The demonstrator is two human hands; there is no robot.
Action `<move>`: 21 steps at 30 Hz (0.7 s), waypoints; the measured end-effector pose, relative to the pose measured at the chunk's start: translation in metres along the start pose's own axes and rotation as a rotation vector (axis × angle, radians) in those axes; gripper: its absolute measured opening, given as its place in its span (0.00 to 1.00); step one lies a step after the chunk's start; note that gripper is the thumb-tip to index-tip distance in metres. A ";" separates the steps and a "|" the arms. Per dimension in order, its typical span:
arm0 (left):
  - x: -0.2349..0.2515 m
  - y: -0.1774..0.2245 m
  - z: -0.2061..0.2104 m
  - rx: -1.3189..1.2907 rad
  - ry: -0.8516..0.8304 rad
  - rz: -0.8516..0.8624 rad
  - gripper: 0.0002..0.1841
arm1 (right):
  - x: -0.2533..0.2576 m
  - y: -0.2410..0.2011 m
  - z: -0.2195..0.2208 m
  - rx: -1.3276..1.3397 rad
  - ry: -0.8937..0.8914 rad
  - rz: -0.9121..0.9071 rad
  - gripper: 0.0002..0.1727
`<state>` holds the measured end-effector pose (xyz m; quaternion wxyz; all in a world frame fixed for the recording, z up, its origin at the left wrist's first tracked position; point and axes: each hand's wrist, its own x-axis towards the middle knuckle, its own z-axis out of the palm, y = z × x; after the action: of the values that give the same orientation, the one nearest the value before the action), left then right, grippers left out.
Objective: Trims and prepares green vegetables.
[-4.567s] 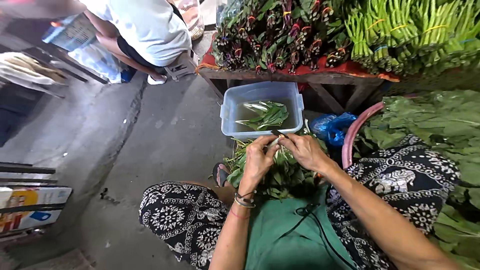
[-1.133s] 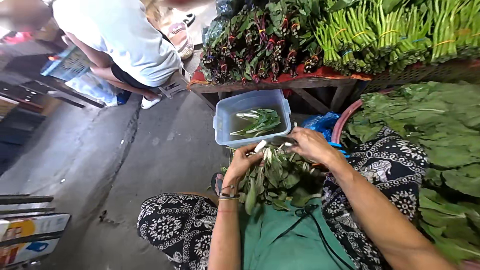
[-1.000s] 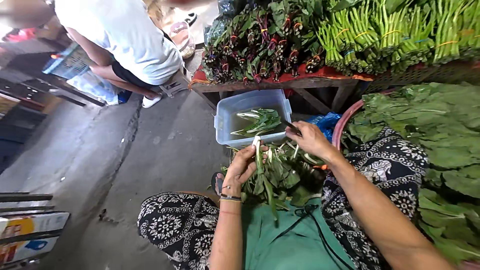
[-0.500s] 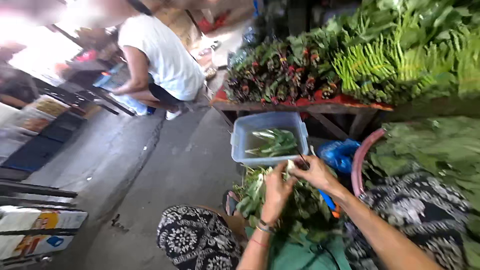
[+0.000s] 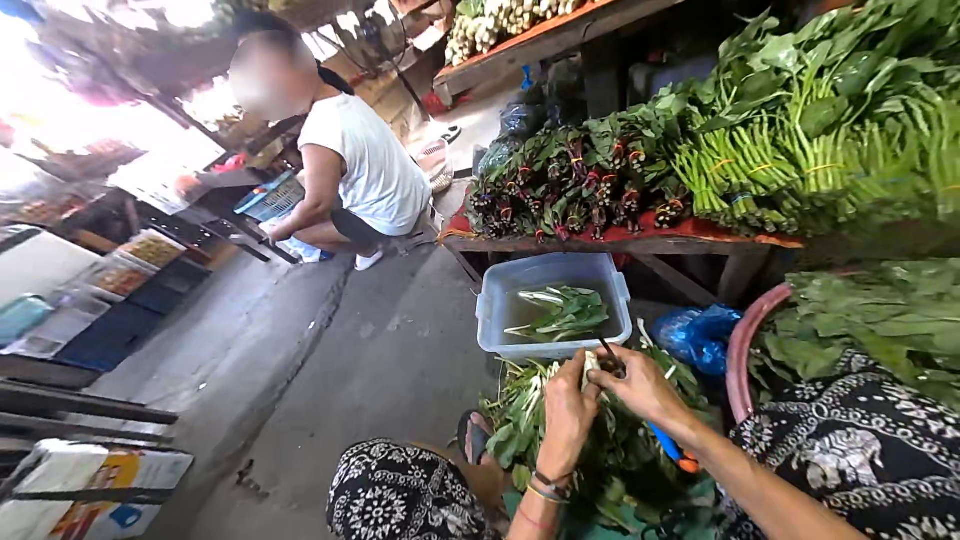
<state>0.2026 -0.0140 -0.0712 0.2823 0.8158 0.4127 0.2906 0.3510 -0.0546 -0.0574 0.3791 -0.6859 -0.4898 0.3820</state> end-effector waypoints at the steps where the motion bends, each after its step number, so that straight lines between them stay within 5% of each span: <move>1: 0.000 -0.001 -0.001 -0.016 -0.006 0.010 0.23 | -0.001 -0.001 0.000 -0.007 -0.004 -0.005 0.19; 11: 0.004 -0.002 -0.027 0.041 -0.148 0.125 0.16 | 0.004 -0.002 -0.019 -0.178 -0.216 -0.206 0.18; 14: 0.003 -0.002 -0.028 0.082 -0.178 0.125 0.11 | 0.000 -0.003 -0.021 -0.411 -0.255 -0.280 0.17; 18: 0.005 -0.007 -0.035 -0.150 -0.355 -0.102 0.14 | -0.005 -0.013 -0.045 -0.542 -0.333 -0.189 0.14; 21: 0.003 -0.010 -0.039 -0.610 -0.334 -0.372 0.15 | -0.003 -0.009 -0.066 -0.608 -0.211 0.009 0.20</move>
<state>0.1720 0.0018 -0.0513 0.6230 0.6417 0.3965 0.2069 0.4060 -0.0649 -0.0210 0.1024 -0.7265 -0.6151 0.2887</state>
